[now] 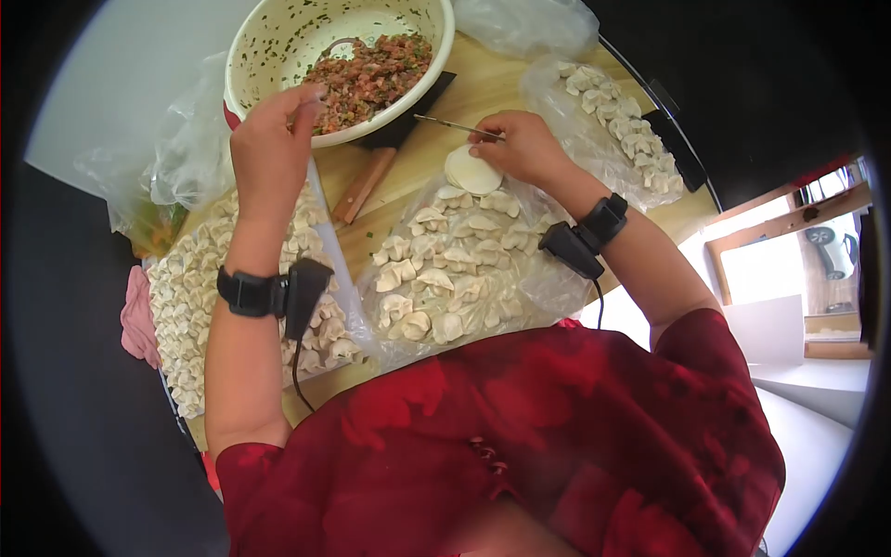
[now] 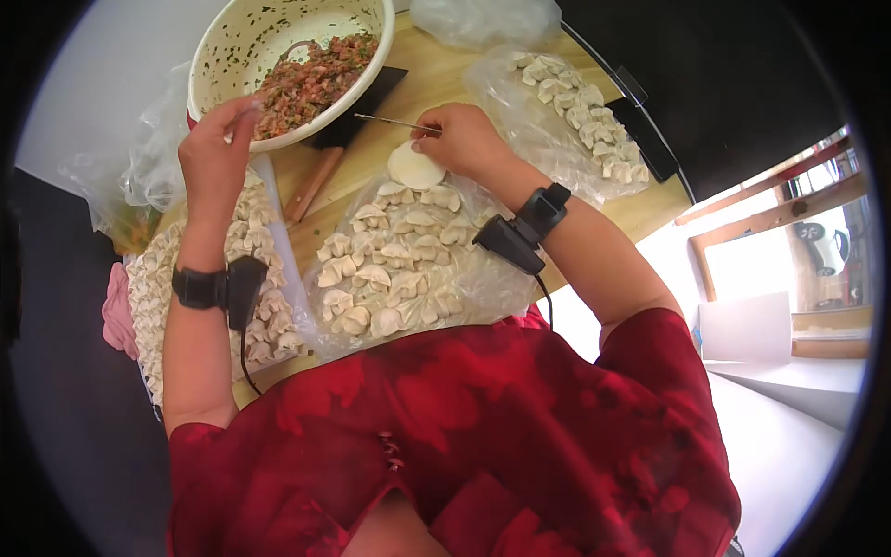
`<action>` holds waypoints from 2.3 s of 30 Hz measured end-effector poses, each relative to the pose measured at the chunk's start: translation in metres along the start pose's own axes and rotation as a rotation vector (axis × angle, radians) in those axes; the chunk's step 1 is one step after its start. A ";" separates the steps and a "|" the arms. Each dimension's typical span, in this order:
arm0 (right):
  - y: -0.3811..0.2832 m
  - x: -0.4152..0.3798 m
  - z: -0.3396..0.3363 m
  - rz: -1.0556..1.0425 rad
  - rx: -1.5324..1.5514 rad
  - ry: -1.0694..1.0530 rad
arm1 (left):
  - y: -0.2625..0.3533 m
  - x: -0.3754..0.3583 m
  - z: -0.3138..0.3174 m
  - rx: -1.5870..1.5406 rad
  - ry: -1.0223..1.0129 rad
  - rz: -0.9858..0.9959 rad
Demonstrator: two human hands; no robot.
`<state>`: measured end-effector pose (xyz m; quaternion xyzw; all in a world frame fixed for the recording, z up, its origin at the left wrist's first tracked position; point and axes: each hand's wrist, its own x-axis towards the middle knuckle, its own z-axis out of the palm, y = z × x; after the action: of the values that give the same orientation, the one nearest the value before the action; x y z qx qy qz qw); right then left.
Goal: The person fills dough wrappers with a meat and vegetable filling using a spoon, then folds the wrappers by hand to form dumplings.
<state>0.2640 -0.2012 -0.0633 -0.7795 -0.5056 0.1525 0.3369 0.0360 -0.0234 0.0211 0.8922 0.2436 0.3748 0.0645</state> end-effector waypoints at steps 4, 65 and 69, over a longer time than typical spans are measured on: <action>0.008 0.000 0.007 -0.159 0.026 0.140 | 0.021 -0.028 0.002 -0.379 -0.072 -0.198; -0.092 0.052 -0.037 -0.496 -0.078 0.056 | 0.018 -0.066 0.022 -1.631 -0.158 -1.160; -0.099 0.091 -0.010 -0.656 -0.137 0.054 | 0.004 -0.072 0.021 -1.647 0.026 -1.222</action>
<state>0.2419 -0.0977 0.0203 -0.5999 -0.7293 -0.0192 0.3284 0.0093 -0.0599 -0.0386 0.2905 0.3242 0.3385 0.8342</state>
